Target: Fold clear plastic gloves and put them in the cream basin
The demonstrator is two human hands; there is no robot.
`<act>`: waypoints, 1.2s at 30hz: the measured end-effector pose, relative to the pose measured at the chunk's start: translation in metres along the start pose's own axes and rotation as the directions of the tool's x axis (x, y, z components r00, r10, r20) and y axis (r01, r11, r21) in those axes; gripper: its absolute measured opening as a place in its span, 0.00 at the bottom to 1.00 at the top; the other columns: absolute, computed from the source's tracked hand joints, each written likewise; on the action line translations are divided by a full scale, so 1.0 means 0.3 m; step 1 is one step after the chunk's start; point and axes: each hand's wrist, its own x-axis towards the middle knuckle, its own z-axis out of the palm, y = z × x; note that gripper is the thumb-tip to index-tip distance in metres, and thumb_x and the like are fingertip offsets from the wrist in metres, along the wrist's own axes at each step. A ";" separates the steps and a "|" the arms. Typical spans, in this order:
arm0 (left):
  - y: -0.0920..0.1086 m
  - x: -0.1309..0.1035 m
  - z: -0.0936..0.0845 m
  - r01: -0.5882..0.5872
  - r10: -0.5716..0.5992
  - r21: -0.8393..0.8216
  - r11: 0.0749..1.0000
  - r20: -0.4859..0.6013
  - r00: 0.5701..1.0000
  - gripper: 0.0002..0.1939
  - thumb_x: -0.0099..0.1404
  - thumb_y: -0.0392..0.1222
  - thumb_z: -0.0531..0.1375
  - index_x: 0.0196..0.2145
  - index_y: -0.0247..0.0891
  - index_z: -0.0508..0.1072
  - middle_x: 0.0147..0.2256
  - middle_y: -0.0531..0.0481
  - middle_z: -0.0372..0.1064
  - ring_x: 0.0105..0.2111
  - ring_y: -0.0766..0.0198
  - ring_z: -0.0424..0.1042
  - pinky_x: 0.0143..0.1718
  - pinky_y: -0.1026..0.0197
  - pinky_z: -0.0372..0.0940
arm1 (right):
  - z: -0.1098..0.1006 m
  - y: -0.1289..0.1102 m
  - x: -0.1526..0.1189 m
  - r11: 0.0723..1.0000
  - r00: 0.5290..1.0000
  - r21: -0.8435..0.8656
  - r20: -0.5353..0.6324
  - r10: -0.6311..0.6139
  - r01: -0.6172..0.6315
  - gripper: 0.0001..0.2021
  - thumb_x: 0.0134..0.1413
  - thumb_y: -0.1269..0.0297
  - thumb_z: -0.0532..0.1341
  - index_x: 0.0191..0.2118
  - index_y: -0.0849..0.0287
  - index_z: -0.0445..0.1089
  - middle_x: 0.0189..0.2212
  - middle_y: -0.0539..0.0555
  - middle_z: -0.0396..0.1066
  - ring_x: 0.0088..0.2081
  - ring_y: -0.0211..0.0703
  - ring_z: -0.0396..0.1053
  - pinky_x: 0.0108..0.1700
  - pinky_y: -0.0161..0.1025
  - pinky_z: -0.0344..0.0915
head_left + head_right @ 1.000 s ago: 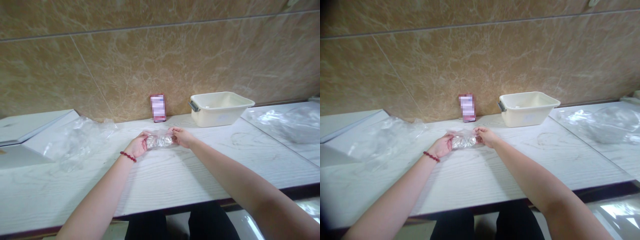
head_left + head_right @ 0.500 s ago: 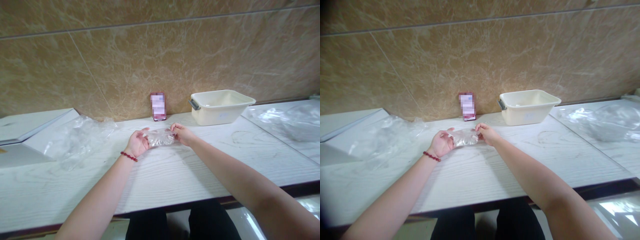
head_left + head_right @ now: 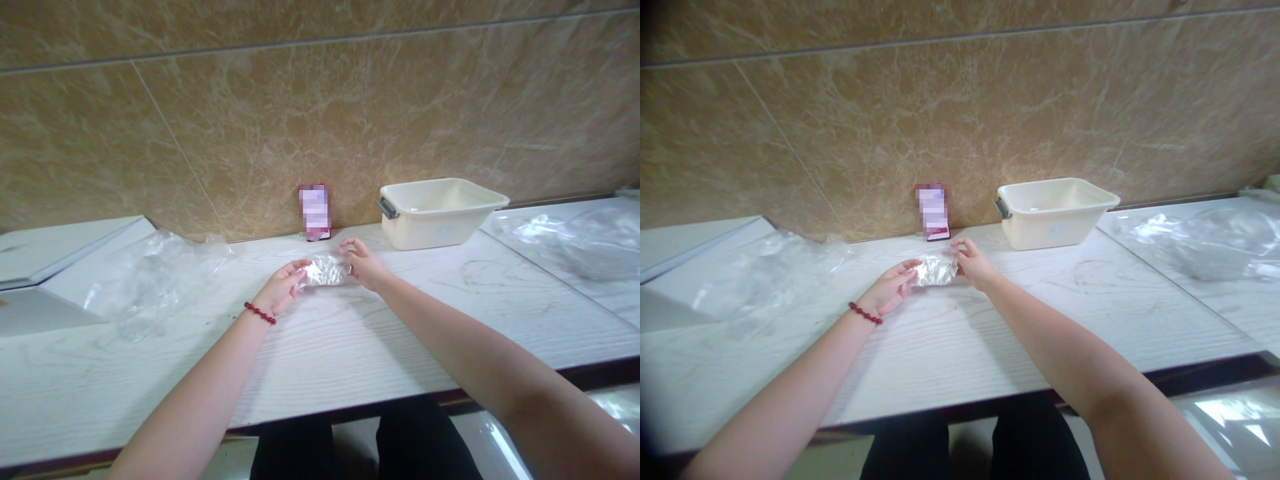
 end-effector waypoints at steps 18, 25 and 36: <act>0.005 0.002 0.010 -0.228 0.234 0.075 0.971 -0.099 0.967 0.14 0.50 0.28 0.58 0.36 0.37 0.69 0.39 0.52 0.66 0.28 0.72 0.66 0.31 0.68 0.62 | -0.025 0.046 0.030 0.976 0.995 -0.202 0.078 -0.062 0.076 0.13 0.41 0.58 0.59 0.32 0.61 0.68 0.27 0.51 0.67 0.29 0.33 0.64 0.35 0.35 0.62; 0.012 -0.005 0.016 -0.237 0.242 0.065 0.969 -0.090 0.966 0.15 0.50 0.28 0.58 0.36 0.38 0.69 0.44 0.51 0.63 0.32 0.70 0.66 0.33 0.66 0.63 | -0.039 0.043 0.019 0.851 0.989 -0.506 0.114 -0.094 0.140 0.12 0.37 0.61 0.60 0.31 0.60 0.70 0.26 0.50 0.68 0.30 0.36 0.64 0.35 0.34 0.59; 0.014 -0.007 0.014 -0.113 0.115 0.091 0.989 -0.023 0.993 0.15 0.50 0.30 0.58 0.38 0.37 0.67 0.33 0.49 0.67 0.30 0.68 0.67 0.30 0.65 0.64 | -0.037 0.039 0.021 0.858 0.990 -0.493 0.066 -0.127 0.143 0.12 0.39 0.59 0.58 0.28 0.62 0.68 0.23 0.48 0.66 0.26 0.33 0.61 0.30 0.32 0.56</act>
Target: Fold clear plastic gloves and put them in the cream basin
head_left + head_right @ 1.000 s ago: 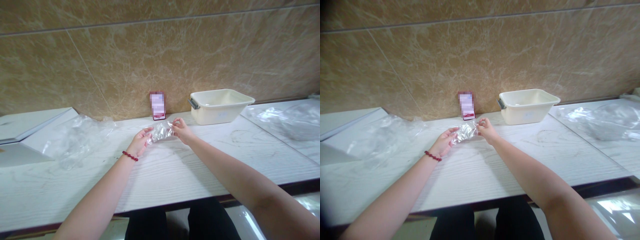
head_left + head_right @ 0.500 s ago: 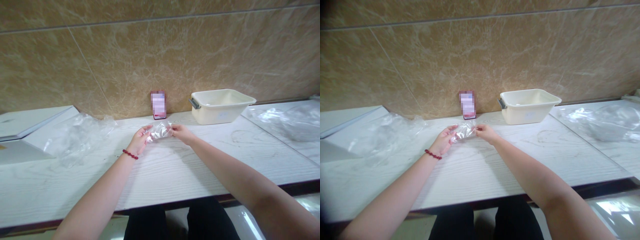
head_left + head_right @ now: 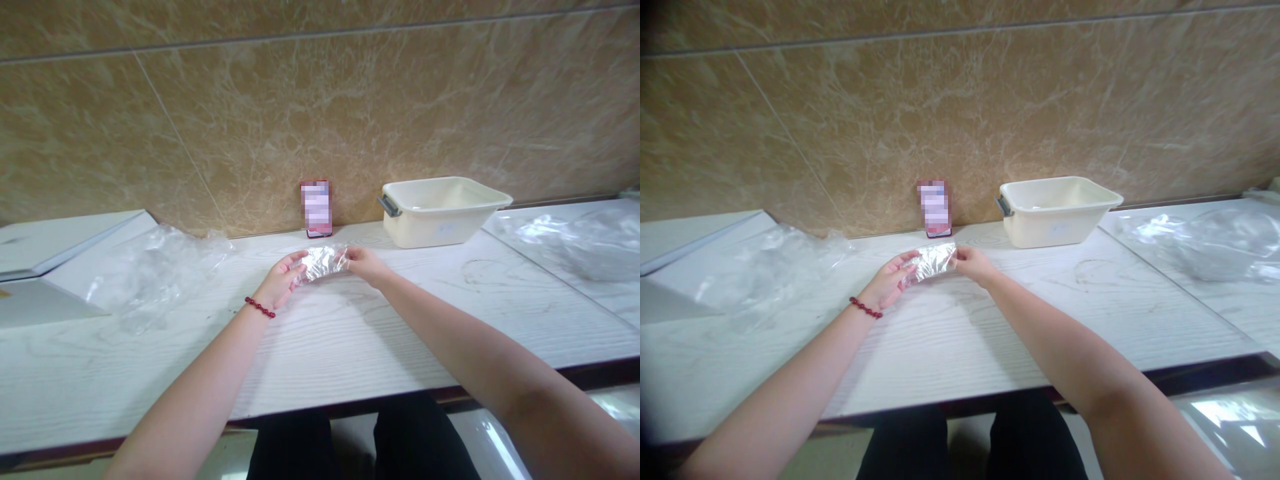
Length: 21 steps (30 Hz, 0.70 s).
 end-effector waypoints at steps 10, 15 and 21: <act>-0.005 0.009 -0.017 -0.033 0.032 0.062 0.997 0.027 0.999 0.18 0.49 0.29 0.60 0.39 0.37 0.67 0.34 0.52 0.66 0.30 0.71 0.65 0.34 0.68 0.60 | 0.005 -0.023 -0.005 0.982 0.989 0.120 -0.014 0.147 -0.144 0.10 0.39 0.60 0.60 0.26 0.62 0.64 0.18 0.47 0.63 0.19 0.29 0.59 0.23 0.27 0.57; -0.005 0.016 -0.030 0.001 -0.002 0.092 0.996 0.007 1.000 0.19 0.49 0.30 0.60 0.41 0.36 0.67 0.32 0.53 0.65 0.26 0.75 0.63 0.31 0.70 0.59 | 0.004 -0.027 -0.007 0.969 0.978 0.131 0.021 0.208 -0.209 0.08 0.43 0.62 0.59 0.26 0.61 0.62 0.17 0.47 0.65 0.19 0.30 0.63 0.22 0.27 0.60; -0.003 0.015 -0.028 0.071 -0.068 0.107 0.992 -0.033 0.997 0.21 0.49 0.29 0.59 0.43 0.34 0.66 0.30 0.51 0.66 0.25 0.74 0.63 0.30 0.69 0.60 | 0.000 -0.042 -0.012 0.960 0.964 0.091 0.020 0.264 -0.265 0.06 0.46 0.64 0.57 0.27 0.61 0.61 0.17 0.48 0.66 0.19 0.29 0.65 0.19 0.25 0.59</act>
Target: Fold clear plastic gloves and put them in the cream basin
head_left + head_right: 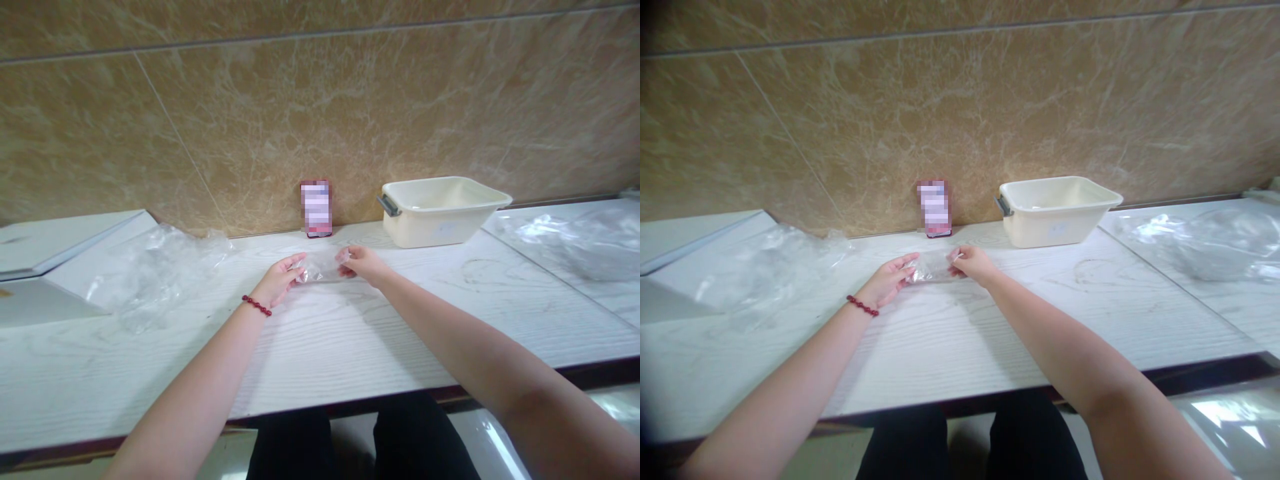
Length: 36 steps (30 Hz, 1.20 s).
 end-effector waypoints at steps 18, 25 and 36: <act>0.024 -0.012 -0.043 0.132 -0.156 0.158 0.979 0.149 0.976 0.32 0.48 0.31 0.62 0.51 0.35 0.58 0.26 0.52 0.67 0.28 0.72 0.65 0.37 0.65 0.58 | -0.021 0.007 0.009 0.990 0.996 -0.116 -0.042 0.074 -0.079 0.03 0.43 0.70 0.55 0.28 0.59 0.60 0.14 0.44 0.62 0.14 0.26 0.59 0.13 0.22 0.47; 0.021 -0.032 -0.003 0.145 -0.165 0.180 0.973 0.102 0.981 0.32 0.48 0.30 0.61 0.52 0.33 0.57 0.25 0.53 0.66 0.26 0.73 0.64 0.36 0.66 0.60 | -0.024 0.008 0.012 0.983 0.987 -0.115 -0.081 0.136 -0.145 0.03 0.44 0.72 0.55 0.27 0.60 0.58 0.13 0.44 0.62 0.12 0.26 0.57 0.13 0.23 0.48; 0.021 -0.050 0.022 0.217 -0.223 0.235 0.947 0.002 0.975 0.33 0.47 0.29 0.61 0.51 0.30 0.57 0.28 0.50 0.66 0.24 0.73 0.66 0.32 0.66 0.64 | -0.049 0.021 0.022 0.862 0.985 -0.478 -0.106 0.134 -0.169 0.06 0.44 0.69 0.56 0.32 0.61 0.62 0.16 0.48 0.65 0.15 0.29 0.60 0.19 0.27 0.56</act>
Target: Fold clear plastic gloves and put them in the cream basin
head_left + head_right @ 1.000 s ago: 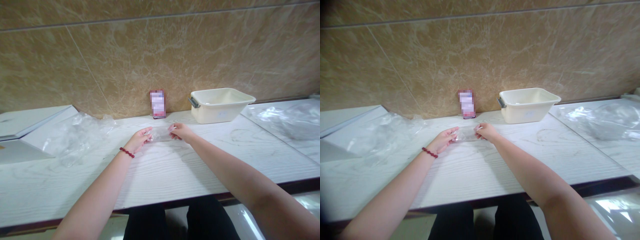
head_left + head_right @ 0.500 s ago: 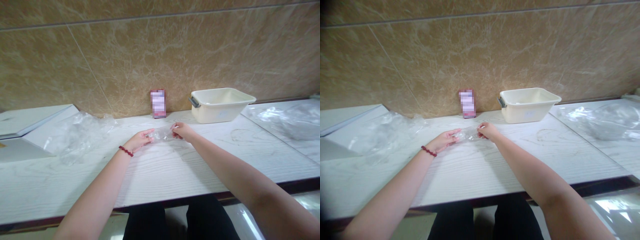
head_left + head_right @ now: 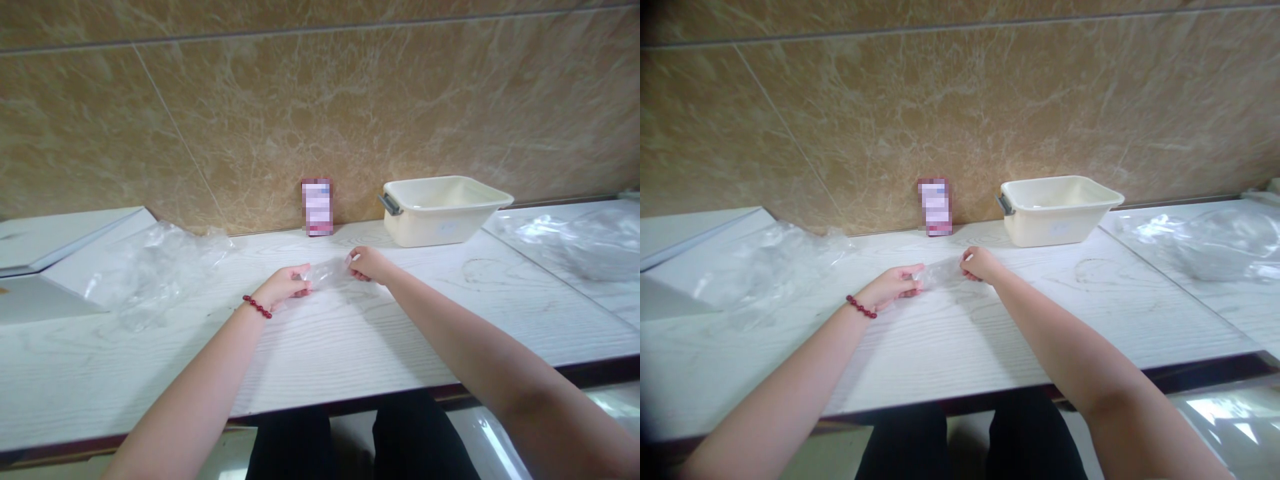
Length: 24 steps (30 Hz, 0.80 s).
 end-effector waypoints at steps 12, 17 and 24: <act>-0.077 0.029 0.062 -0.232 0.242 0.189 0.954 -0.029 0.970 0.21 0.45 0.33 0.62 0.40 0.35 0.69 0.36 0.46 0.69 0.33 0.62 0.67 0.36 0.60 0.61 | 0.110 -0.071 -0.148 0.577 0.663 -0.396 0.117 -0.740 0.714 0.22 0.55 0.60 0.42 0.54 0.62 0.50 0.54 0.59 0.49 0.56 0.43 0.44 0.54 0.44 0.46; -0.073 0.026 0.063 -0.242 0.247 0.175 0.954 -0.007 0.969 0.23 0.44 0.31 0.61 0.41 0.35 0.69 0.36 0.47 0.70 0.36 0.61 0.66 0.39 0.60 0.60 | 0.149 -0.045 -0.150 0.562 0.713 -0.458 0.288 -0.639 0.689 0.28 0.55 0.54 0.38 0.57 0.68 0.42 0.57 0.60 0.40 0.58 0.45 0.37 0.56 0.46 0.39; -0.054 0.012 0.088 -0.142 0.142 0.036 0.989 0.003 0.990 0.27 0.45 0.31 0.61 0.46 0.37 0.65 0.42 0.45 0.65 0.33 0.65 0.67 0.33 0.63 0.64 | 0.142 -0.012 -0.126 0.541 0.763 -0.576 0.254 -0.594 0.613 0.28 0.55 0.53 0.38 0.57 0.66 0.45 0.56 0.59 0.43 0.57 0.48 0.40 0.55 0.47 0.40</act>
